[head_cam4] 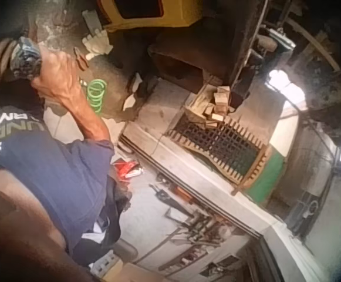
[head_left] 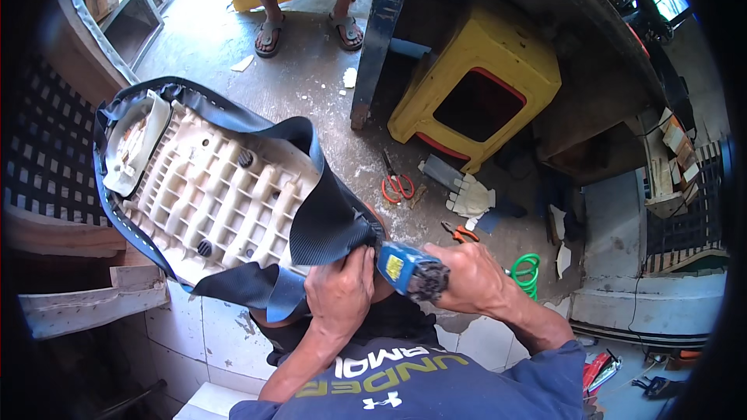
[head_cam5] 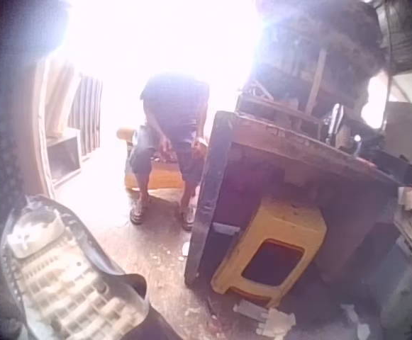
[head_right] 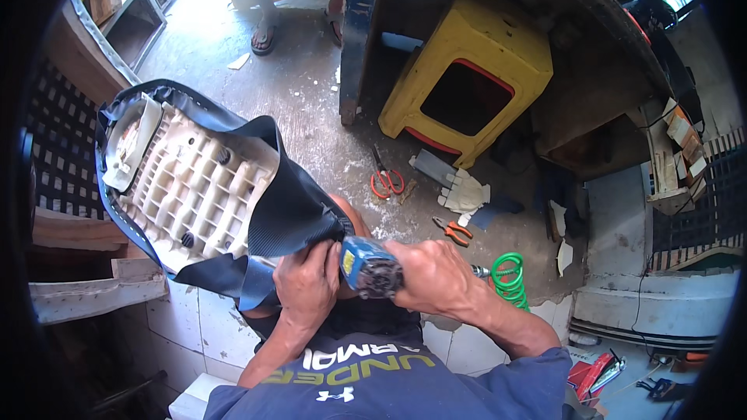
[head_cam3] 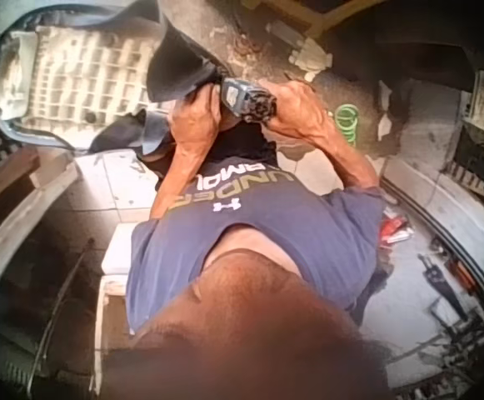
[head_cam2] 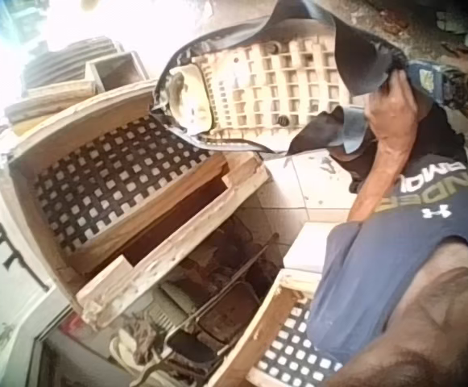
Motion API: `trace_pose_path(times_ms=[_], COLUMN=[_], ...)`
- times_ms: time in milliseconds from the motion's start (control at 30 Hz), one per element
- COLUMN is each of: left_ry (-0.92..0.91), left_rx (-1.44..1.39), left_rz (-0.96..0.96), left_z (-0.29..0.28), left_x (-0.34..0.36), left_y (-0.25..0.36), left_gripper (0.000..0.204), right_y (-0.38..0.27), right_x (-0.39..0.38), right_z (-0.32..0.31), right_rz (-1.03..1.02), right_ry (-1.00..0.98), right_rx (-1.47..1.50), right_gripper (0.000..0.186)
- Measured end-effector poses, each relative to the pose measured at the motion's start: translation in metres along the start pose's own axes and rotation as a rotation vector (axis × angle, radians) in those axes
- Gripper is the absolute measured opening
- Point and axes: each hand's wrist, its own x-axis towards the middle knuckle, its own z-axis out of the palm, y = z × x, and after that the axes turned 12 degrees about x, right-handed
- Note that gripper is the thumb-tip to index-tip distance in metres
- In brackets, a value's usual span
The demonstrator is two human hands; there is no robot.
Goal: The person reupholsters a motorcycle seat by hand and using a pneumatic stapler. They trim the leather cover with shears, stretch the material over the seat foam and plastic frame, and then secure it using a stapler.
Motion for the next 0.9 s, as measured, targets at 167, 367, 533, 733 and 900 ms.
trace_pose_path(times_ms=[167, 367, 533, 733, 900], left_ry=[0.015, 0.033, 0.009, 0.055, 0.108], left_rx=[0.008, -0.018, -0.046, -0.086, -0.102], left_rz=[0.014, -0.017, -0.018, -0.056, -0.049], left_z=[0.001, 0.001, 0.006, 0.004, 0.006], left_x=[-0.001, -0.006, -0.01, -0.009, -0.015], left_y=[0.0, 0.004, -0.001, 0.001, 0.0], left_gripper=[0.014, 0.01, 0.011, 0.013, 0.017], right_y=[0.014, -0.007, -0.013, 0.006, -0.007], right_x=[-0.014, -0.012, -0.011, -0.023, -0.028], right_z=[-0.002, 0.001, 0.007, 0.008, 0.01], right_rz=[-0.089, 0.013, 0.077, -0.005, -0.002], right_ry=[0.028, -0.041, -0.056, 0.062, 0.0], right_rx=[0.274, 0.046, -0.07, 0.329, 0.179], right_gripper=[0.037, 0.039, 0.037, 0.03, 0.038])
